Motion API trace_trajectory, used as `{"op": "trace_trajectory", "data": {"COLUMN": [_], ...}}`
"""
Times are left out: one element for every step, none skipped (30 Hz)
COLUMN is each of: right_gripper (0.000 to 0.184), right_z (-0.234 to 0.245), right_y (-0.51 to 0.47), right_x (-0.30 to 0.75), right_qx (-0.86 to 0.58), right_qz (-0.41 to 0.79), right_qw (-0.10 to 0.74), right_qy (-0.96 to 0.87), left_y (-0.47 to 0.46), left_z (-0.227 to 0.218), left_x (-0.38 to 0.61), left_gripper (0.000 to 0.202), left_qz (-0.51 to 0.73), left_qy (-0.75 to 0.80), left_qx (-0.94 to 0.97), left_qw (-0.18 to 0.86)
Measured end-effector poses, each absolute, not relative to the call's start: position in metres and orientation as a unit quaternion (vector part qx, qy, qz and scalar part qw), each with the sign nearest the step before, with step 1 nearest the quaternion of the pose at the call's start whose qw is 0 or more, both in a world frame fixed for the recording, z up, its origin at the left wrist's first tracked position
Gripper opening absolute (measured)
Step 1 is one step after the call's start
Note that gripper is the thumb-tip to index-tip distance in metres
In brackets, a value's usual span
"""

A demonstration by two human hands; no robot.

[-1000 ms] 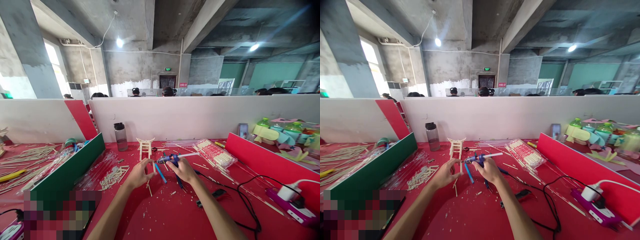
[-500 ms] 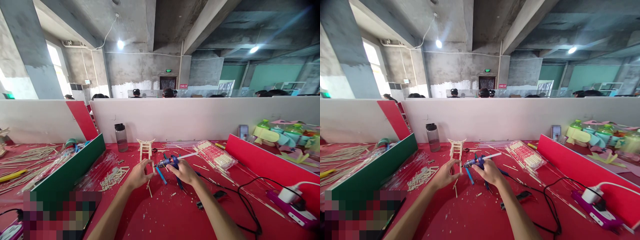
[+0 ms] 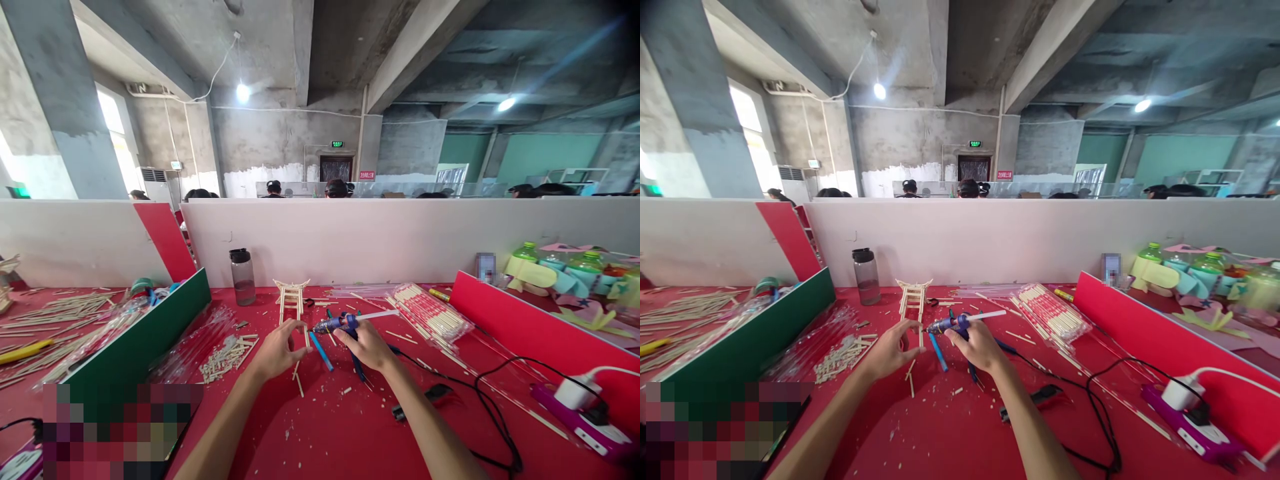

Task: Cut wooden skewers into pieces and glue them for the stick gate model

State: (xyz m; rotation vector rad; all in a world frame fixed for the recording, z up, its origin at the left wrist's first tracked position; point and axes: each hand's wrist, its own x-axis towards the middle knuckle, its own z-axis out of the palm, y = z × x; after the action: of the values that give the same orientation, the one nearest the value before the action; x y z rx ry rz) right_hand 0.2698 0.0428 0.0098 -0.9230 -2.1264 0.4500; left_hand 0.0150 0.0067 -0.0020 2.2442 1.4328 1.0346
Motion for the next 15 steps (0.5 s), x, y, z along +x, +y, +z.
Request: {"op": "trace_trajectory", "data": {"right_gripper": [0.036,0.036,0.037,0.037,0.038,0.038,0.039,0.039,0.039,0.039,0.04,0.04,0.04,0.039,0.039], "right_z": [0.01,0.0102,0.0103,0.0104,0.0105,0.0105,0.0105,0.0106,0.0107,0.0109,0.0111,0.0113,0.0117,0.0121,0.0126], "right_y": [0.0428,0.0428,0.0428,0.0427,0.0426,0.0425,0.0424,0.0423,0.0423,0.0422,0.0421,0.042,0.0418,0.0415,0.0412], "right_x": [0.2693,0.2689,0.2687,0.2684,0.2682,0.2681,0.2679,0.2677,0.2675,0.2674,0.2674,0.2675,0.2677,0.2681,0.2686], "right_qx": [-0.364,-0.366,-0.368,-0.368,-0.369,-0.369,-0.37,-0.372,-0.374,-0.376,-0.376,-0.376,-0.375,-0.372,-0.368], "right_qz": [0.174,0.171,0.169,0.166,0.163,0.159,0.156,0.153,0.151,0.149,0.149,0.148,0.148,0.15,0.151], "right_qw": [0.379,0.378,0.377,0.377,0.378,0.379,0.38,0.379,0.378,0.376,0.374,0.371,0.367,0.364,0.36], "right_qy": [-0.833,-0.833,-0.833,-0.833,-0.833,-0.833,-0.833,-0.833,-0.833,-0.834,-0.835,-0.836,-0.838,-0.841,-0.844], "left_y": [0.0069,0.007,0.0069,0.0068,0.0065,0.0061,0.0057,0.0052,0.0047,0.0042,0.0039,0.0036,0.0034,0.0033,0.0033], "left_z": [-0.0025,-0.0028,-0.0028,-0.0026,-0.0022,-0.0016,-0.0009,-0.0001,0.0007,0.0014,0.0021,0.0026,0.003,0.0033,0.0034], "left_x": [0.015,0.015,0.0149,0.015,0.015,0.0152,0.0154,0.0156,0.0159,0.0161,0.0163,0.0165,0.0166,0.0166,0.0166], "left_gripper": [0.04,0.04,0.04,0.04,0.039,0.039,0.04,0.04,0.04,0.04,0.04,0.04,0.04,0.041,0.041], "left_qz": [0.359,0.36,0.359,0.356,0.353,0.352,0.354,0.356,0.359,0.362,0.361,0.359,0.355,0.351,0.348], "left_qy": [0.495,0.494,0.493,0.493,0.492,0.492,0.492,0.492,0.492,0.492,0.492,0.493,0.495,0.498,0.501], "left_qx": [0.778,0.779,0.779,0.781,0.782,0.782,0.781,0.779,0.778,0.777,0.776,0.777,0.777,0.778,0.777], "left_qw": [0.142,0.142,0.143,0.146,0.148,0.15,0.152,0.153,0.154,0.155,0.156,0.157,0.157,0.156,0.155]}}
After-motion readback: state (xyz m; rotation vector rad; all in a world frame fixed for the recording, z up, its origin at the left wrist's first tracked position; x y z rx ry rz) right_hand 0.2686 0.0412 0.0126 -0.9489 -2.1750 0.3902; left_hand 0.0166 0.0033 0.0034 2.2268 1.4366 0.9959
